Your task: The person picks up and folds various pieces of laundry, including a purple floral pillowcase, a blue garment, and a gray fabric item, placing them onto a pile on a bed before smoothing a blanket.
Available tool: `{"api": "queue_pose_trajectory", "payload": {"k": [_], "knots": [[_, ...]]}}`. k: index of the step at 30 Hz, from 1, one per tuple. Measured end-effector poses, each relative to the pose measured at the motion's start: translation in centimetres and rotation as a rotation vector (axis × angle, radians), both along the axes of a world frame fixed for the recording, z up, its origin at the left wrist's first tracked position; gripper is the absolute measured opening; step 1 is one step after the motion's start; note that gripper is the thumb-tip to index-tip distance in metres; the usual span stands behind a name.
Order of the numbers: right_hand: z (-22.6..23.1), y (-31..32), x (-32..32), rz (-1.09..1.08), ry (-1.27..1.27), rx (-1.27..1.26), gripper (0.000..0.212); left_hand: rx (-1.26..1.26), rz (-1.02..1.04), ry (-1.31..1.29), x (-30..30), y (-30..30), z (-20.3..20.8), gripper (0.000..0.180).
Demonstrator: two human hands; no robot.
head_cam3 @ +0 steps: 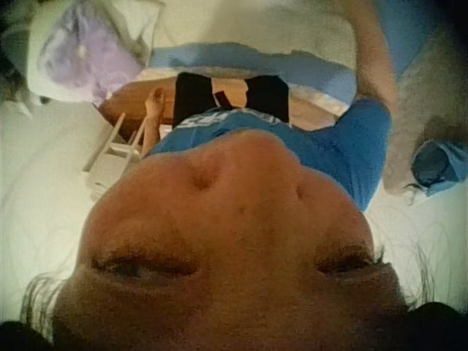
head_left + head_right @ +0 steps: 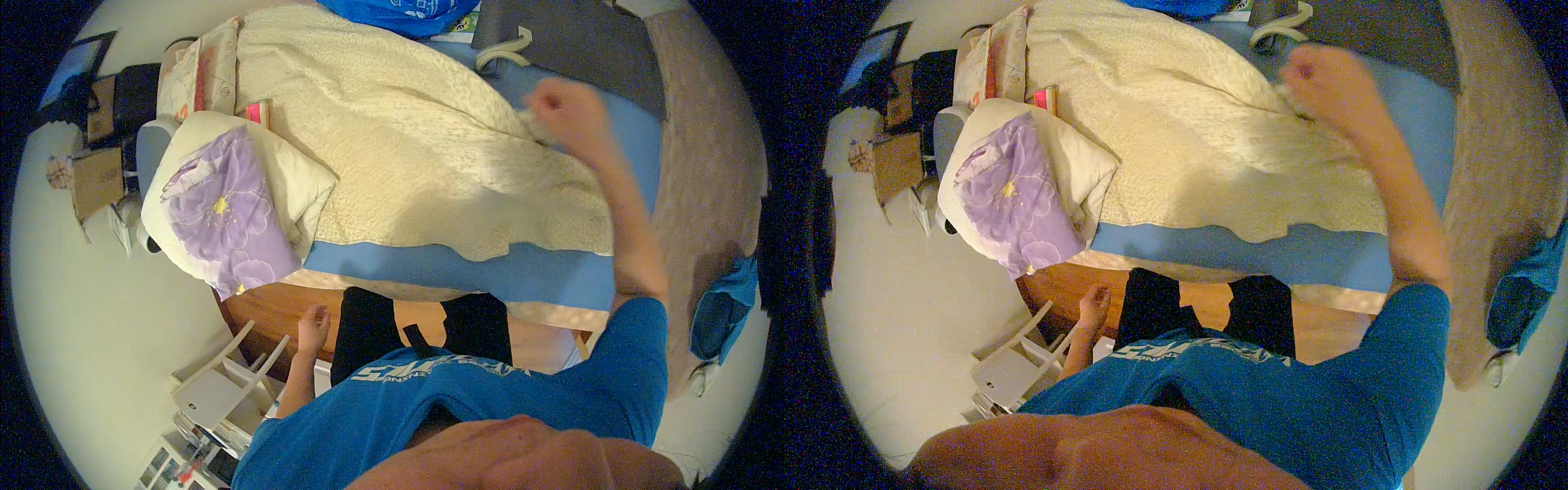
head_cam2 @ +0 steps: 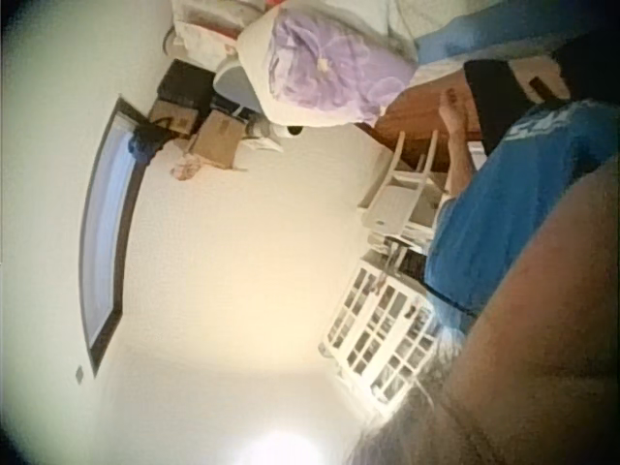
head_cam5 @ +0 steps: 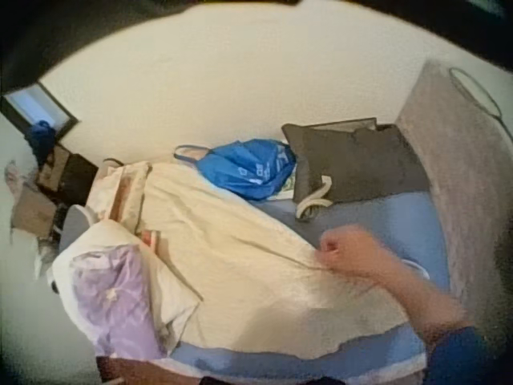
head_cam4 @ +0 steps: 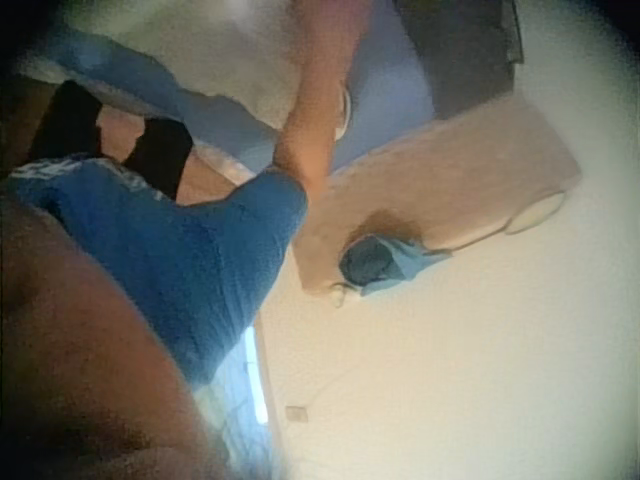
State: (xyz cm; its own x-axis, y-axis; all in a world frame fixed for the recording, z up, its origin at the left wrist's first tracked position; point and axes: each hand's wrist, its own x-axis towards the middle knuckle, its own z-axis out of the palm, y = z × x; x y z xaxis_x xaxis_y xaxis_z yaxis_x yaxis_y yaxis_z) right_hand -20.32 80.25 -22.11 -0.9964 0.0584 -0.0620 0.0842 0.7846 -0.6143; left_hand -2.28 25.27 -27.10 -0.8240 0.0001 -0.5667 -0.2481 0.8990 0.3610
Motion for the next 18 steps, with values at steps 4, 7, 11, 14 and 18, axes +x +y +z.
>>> {"api": "queue_pose_trajectory", "payload": {"k": [4, 7, 11, 14, 18], "knots": [[9.0, 3.9, 1.5, -0.295, 0.306, 0.01, 0.024, -0.028, -0.035, -0.016, 0.7, 3.1, 0.6, 0.016], [15.2, 3.8, 7.2, -0.409, 0.414, -0.101, 0.026, -0.015, -0.021, 0.068, -0.4, 5.7, 0.9, 0.015], [16.8, 3.7, 13.0, -0.431, -0.027, -0.403, 0.026, 0.16, 0.041, 0.243, -7.4, 9.6, 0.4, 0.014], [16.1, 3.4, 17.7, -0.607, -0.043, -0.4, 0.024, 0.273, -0.062, 0.468, -17.0, 14.8, 0.3, 0.028], [15.9, 3.4, 20.9, -0.322, -0.023, -0.091, 0.021, 0.504, -0.556, 0.545, -25.1, 28.5, 6.1, 0.068]]}}
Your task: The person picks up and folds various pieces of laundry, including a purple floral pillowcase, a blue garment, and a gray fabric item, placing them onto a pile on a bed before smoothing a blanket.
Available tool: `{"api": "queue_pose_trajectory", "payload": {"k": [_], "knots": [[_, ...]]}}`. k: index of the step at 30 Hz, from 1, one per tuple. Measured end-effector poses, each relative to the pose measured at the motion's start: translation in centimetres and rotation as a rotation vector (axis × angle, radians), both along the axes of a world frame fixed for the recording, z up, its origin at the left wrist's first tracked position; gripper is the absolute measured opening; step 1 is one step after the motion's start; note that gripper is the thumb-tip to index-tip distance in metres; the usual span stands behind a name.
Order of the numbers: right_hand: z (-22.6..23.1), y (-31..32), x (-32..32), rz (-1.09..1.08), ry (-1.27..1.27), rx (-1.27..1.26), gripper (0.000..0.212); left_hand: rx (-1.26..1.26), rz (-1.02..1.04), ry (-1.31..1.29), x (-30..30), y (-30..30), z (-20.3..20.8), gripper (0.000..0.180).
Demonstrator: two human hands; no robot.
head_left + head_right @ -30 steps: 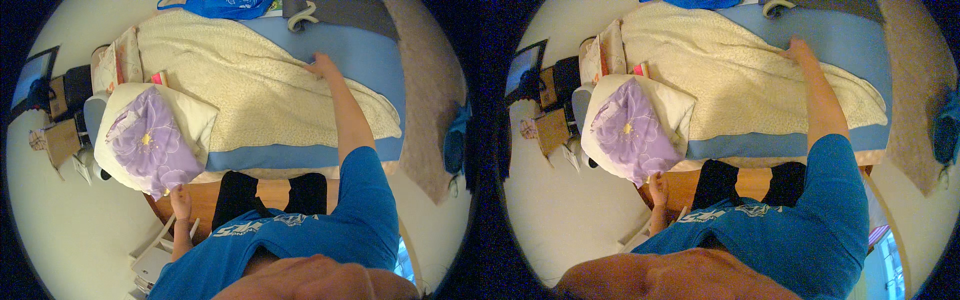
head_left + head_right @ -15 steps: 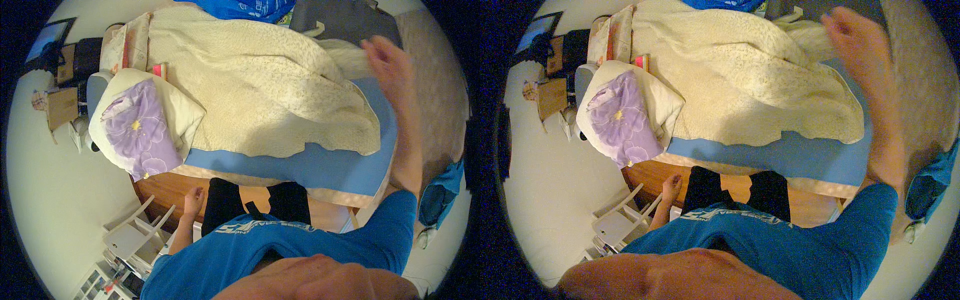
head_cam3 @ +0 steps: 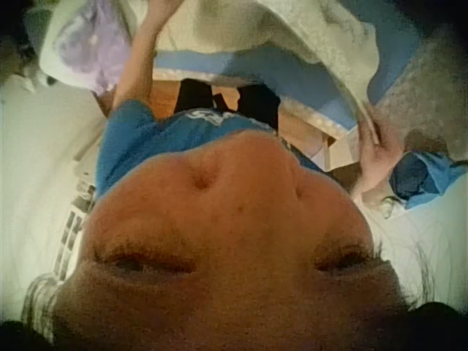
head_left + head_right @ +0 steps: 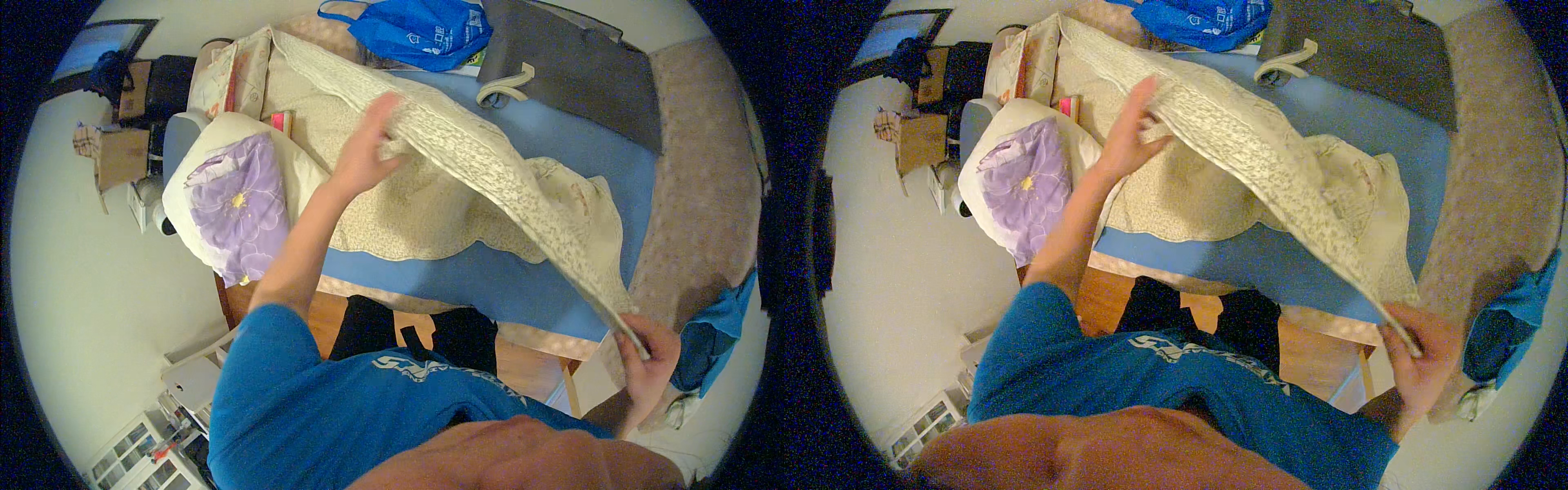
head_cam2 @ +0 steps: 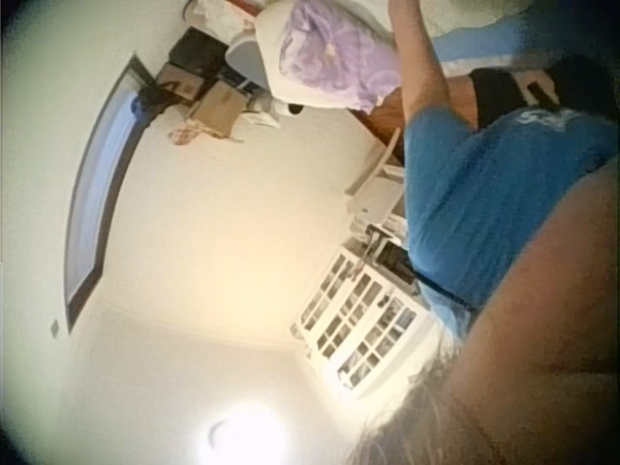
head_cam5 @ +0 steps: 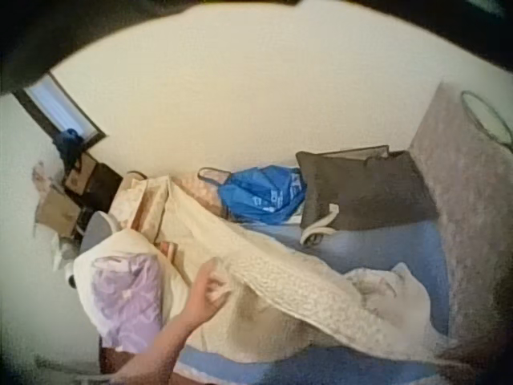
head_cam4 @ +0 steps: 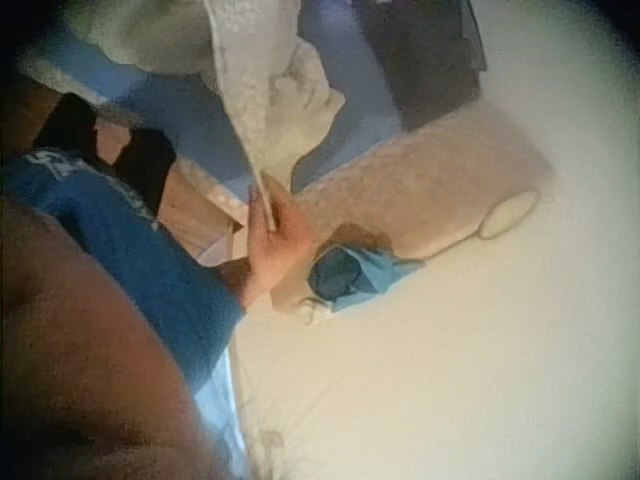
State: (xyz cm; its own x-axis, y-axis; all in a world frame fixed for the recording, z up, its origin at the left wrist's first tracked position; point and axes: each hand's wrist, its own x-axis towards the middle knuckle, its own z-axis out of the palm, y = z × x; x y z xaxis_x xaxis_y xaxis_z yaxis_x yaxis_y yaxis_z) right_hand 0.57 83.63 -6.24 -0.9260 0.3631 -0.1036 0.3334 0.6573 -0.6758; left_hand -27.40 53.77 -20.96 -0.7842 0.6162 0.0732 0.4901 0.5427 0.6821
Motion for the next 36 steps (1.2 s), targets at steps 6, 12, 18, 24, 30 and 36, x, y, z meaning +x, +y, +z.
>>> {"api": "queue_pose_trajectory", "payload": {"k": [6, 12, 18, 24, 30, 36], "knots": [[2.5, -0.2, 1.3, 0.029, -0.479, 0.054, 0.019, -0.613, -0.645, 0.163, -4.6, 5.9, -0.3, 0.029], [-7.8, 17.9, -10.6, -0.167, -0.127, 0.584, 0.035, -0.347, -0.332, 0.371, -15.5, 14.6, 1.1, 0.019], [-14.3, 32.2, -26.1, -0.599, 0.303, 0.929, 0.05, 0.6, -0.004, 0.231, -3.8, 19.2, 0.5, 0.027], [-26.7, 20.3, -23.4, -0.315, 0.266, 0.904, 0.054, -0.082, 0.138, 0.041, 9.4, 3.6, -16.0, 0.048], [-38.6, 24.6, -13.5, -0.6, -0.437, 0.412, 0.075, -0.546, 0.156, -0.086, 12.2, 4.9, -19.9, 0.069], [-40.8, 23.8, -14.5, -0.586, -0.295, 0.483, 0.059, -0.601, 0.225, -0.094, 12.0, 6.3, -21.2, 0.045]]}}
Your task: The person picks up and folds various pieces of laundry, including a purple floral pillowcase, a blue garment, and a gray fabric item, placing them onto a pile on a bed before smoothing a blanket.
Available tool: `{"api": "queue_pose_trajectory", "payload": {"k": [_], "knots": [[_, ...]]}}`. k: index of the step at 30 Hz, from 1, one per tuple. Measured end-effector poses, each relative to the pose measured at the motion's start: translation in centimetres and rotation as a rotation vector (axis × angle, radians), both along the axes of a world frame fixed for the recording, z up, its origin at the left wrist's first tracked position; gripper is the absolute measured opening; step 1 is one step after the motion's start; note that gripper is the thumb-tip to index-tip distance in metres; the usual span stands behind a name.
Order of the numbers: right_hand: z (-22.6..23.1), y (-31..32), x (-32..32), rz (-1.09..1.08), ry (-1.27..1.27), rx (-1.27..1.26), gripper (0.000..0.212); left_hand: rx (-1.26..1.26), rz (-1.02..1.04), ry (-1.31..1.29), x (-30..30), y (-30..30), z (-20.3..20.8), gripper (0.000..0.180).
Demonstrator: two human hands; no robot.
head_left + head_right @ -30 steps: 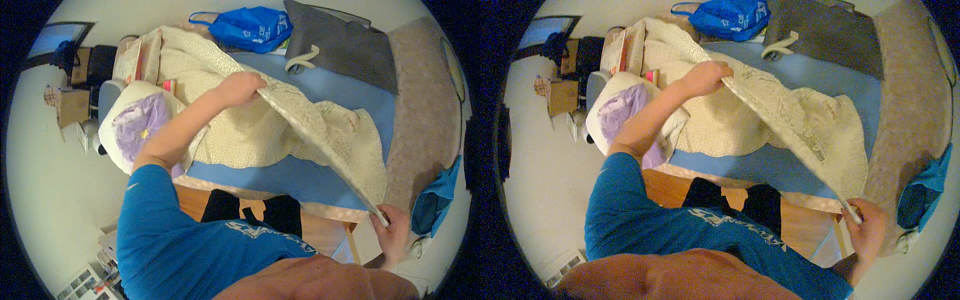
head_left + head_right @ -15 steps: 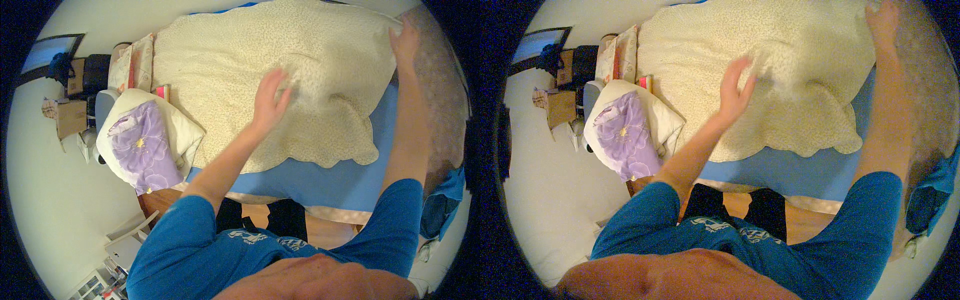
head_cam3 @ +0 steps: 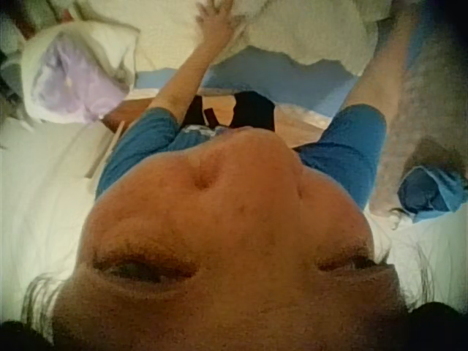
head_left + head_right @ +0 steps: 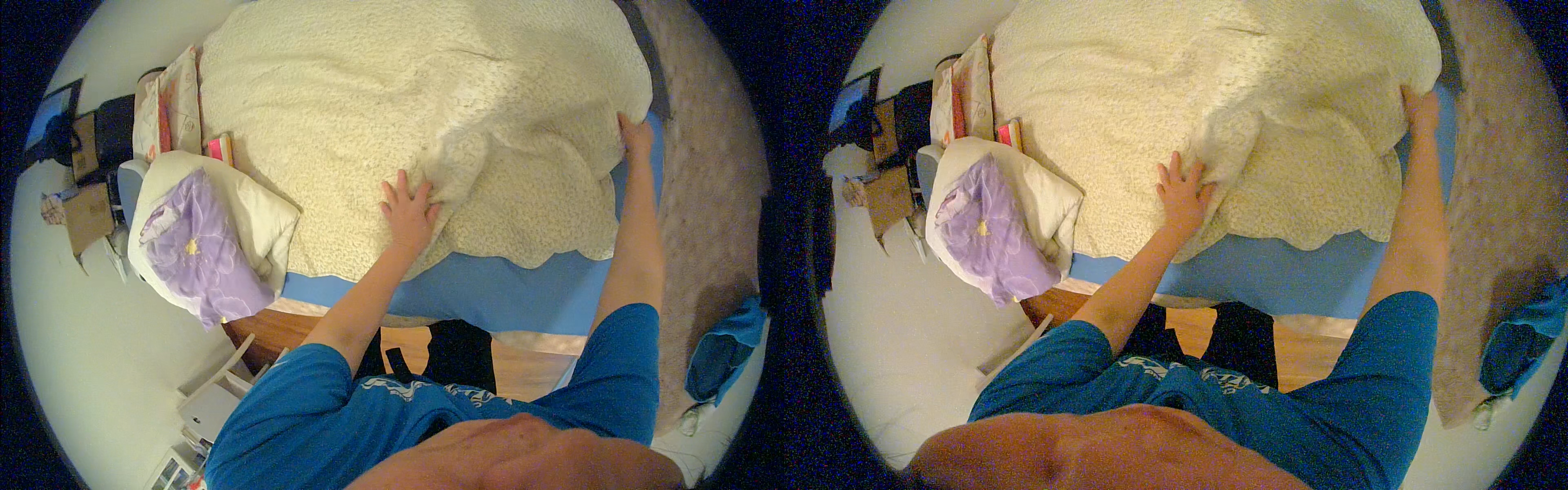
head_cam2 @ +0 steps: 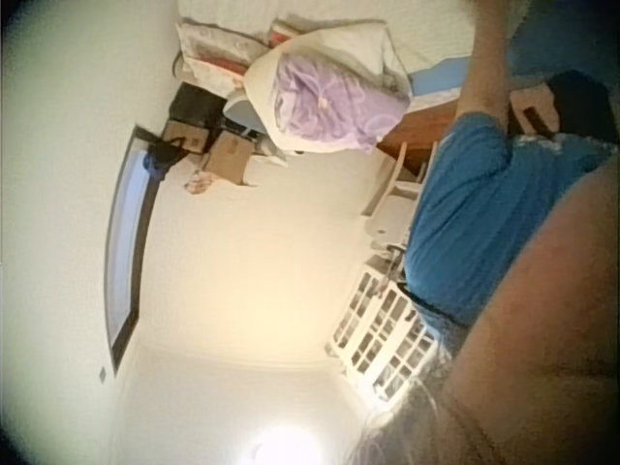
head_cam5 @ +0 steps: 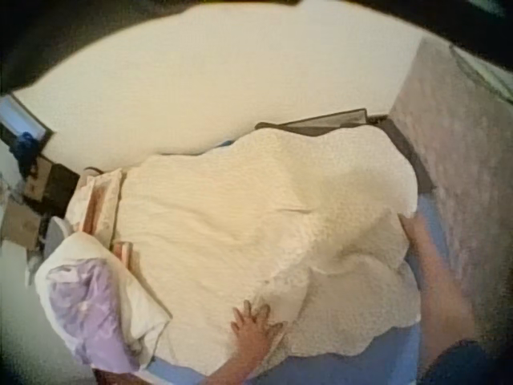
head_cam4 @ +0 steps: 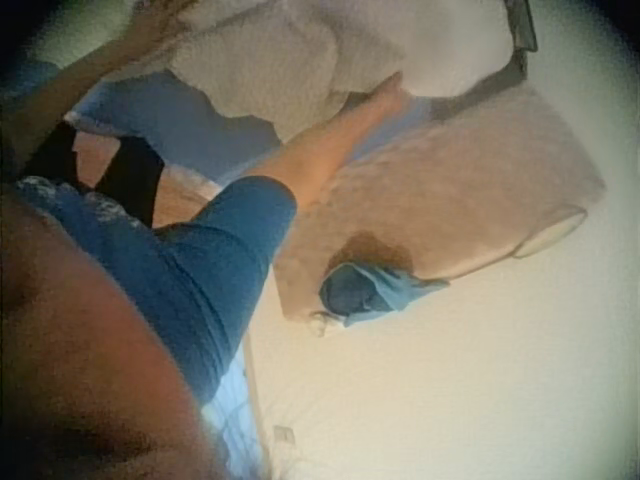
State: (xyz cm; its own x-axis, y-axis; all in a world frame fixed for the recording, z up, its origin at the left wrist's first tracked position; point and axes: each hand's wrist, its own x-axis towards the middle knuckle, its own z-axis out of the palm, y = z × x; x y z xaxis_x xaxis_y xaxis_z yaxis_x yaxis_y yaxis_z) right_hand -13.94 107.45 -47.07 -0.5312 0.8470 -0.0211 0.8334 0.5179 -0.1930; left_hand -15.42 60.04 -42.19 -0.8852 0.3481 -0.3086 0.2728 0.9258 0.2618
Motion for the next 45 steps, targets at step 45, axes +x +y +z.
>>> {"api": "queue_pose_trajectory", "payload": {"k": [45], "knots": [[9.9, -1.0, 15.9, 0.039, -0.017, 0.143, 0.031, -0.044, 0.028, 0.49, -12.4, 5.2, -4.9, 0.047]]}}
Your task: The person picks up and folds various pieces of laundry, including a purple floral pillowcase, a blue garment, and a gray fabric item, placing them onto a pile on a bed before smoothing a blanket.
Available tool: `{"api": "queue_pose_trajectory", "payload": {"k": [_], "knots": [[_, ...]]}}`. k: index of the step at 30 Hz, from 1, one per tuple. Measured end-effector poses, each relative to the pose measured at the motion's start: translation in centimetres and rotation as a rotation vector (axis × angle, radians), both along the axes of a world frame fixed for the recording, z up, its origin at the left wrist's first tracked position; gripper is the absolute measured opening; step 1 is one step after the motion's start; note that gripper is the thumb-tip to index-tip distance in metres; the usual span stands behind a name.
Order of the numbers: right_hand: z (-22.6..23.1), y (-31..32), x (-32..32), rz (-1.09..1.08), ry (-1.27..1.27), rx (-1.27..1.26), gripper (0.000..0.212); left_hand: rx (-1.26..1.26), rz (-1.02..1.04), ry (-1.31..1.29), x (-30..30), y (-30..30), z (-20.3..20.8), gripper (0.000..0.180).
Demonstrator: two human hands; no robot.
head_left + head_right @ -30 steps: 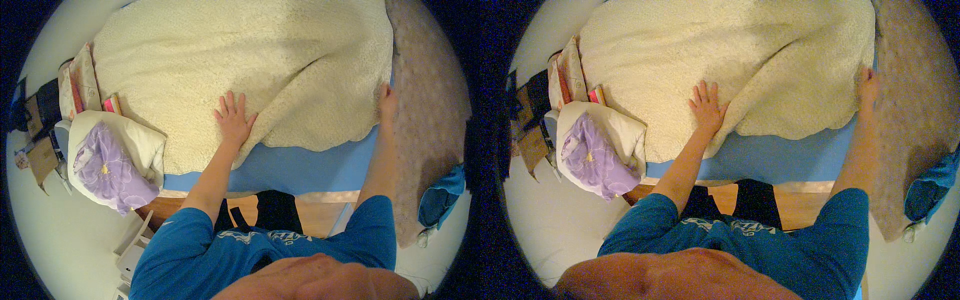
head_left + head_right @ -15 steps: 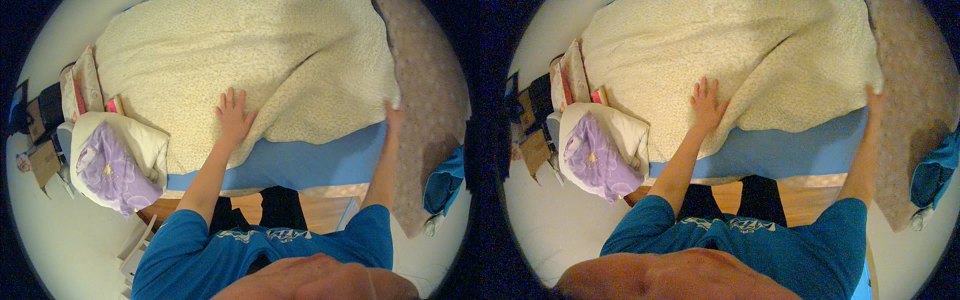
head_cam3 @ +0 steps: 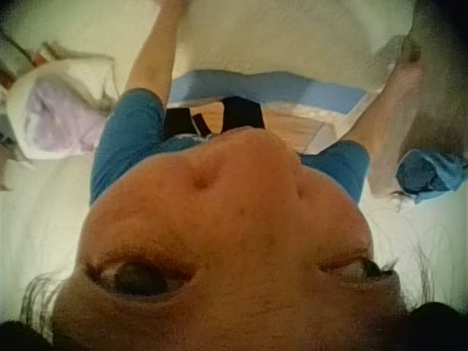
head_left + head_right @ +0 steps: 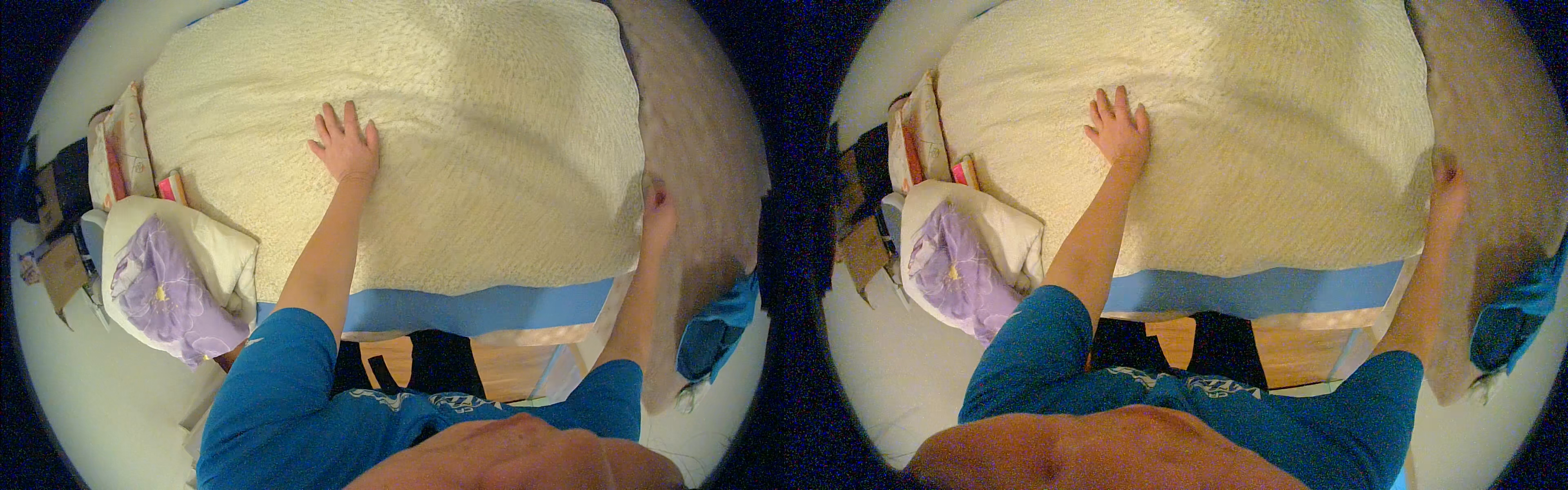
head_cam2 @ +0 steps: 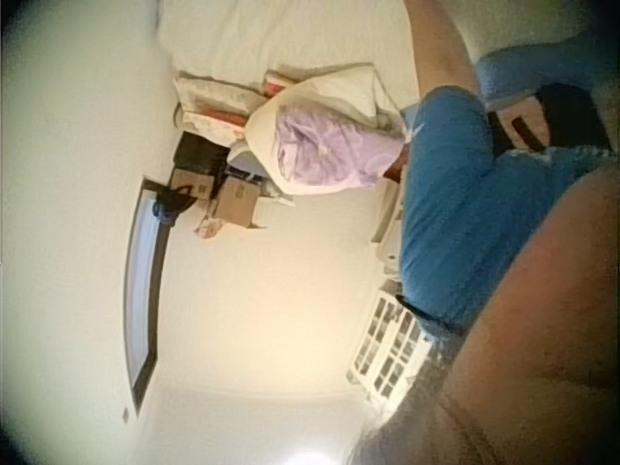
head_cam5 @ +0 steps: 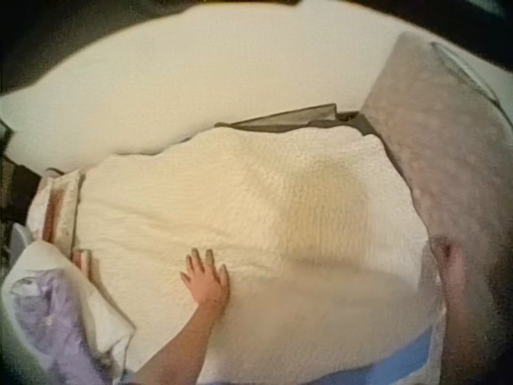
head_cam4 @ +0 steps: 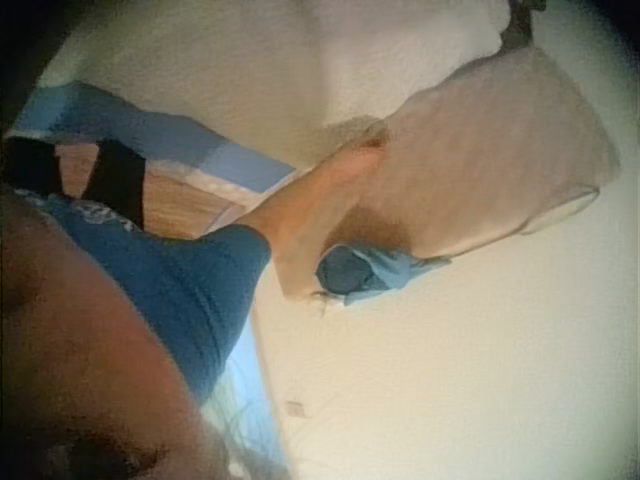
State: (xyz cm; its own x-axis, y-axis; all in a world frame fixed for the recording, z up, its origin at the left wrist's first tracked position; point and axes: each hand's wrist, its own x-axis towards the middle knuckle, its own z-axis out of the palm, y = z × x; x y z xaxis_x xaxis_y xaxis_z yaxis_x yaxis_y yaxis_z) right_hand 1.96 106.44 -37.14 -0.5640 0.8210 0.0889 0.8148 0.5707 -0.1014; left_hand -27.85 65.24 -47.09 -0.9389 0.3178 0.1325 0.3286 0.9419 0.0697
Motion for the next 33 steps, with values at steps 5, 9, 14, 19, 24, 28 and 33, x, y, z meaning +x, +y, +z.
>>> {"api": "queue_pose_trajectory", "payload": {"k": [5, 9, 14, 19, 24, 28, 33], "knots": [[0.0, 6.5, -16.8, 0.064, 0.067, 0.036, 0.044, 0.071, -0.004, -0.045, 0.0, 0.3, -1.4, 0.047], [-2.9, 8.2, -31.6, 0.328, 0.108, 0.04, 0.045, 0.058, 0.025, -0.086, -0.2, 0.0, -2.6, 0.046], [-8.0, 7.0, -38.2, 0.349, -0.098, 0.02, 0.055, 0.077, 0.029, -0.081, -0.1, -1.0, -3.9, 0.047], [-12.9, 10.8, -39.2, 0.405, -0.265, -0.007, 0.067, 0.102, 0.027, -0.087, -0.3, -0.6, -4.3, 0.045], [-14.3, 11.3, -39.1, 0.429, -0.151, 0.075, 0.048, 0.107, 0.05, -0.103, -0.1, -0.9, -4.4, 0.045], [-8.4, 15.2, -41.3, 0.123, 0.047, 0.261, 0.052, 0.135, 0.044, -0.099, -0.3, -1.1, -3.9, 0.05], [-9.2, 18.5, -41.7, 0.085, 0.101, 0.338, 0.061, 0.136, 0.034, -0.15, -0.3, -0.4, -3.8, 0.053]]}}
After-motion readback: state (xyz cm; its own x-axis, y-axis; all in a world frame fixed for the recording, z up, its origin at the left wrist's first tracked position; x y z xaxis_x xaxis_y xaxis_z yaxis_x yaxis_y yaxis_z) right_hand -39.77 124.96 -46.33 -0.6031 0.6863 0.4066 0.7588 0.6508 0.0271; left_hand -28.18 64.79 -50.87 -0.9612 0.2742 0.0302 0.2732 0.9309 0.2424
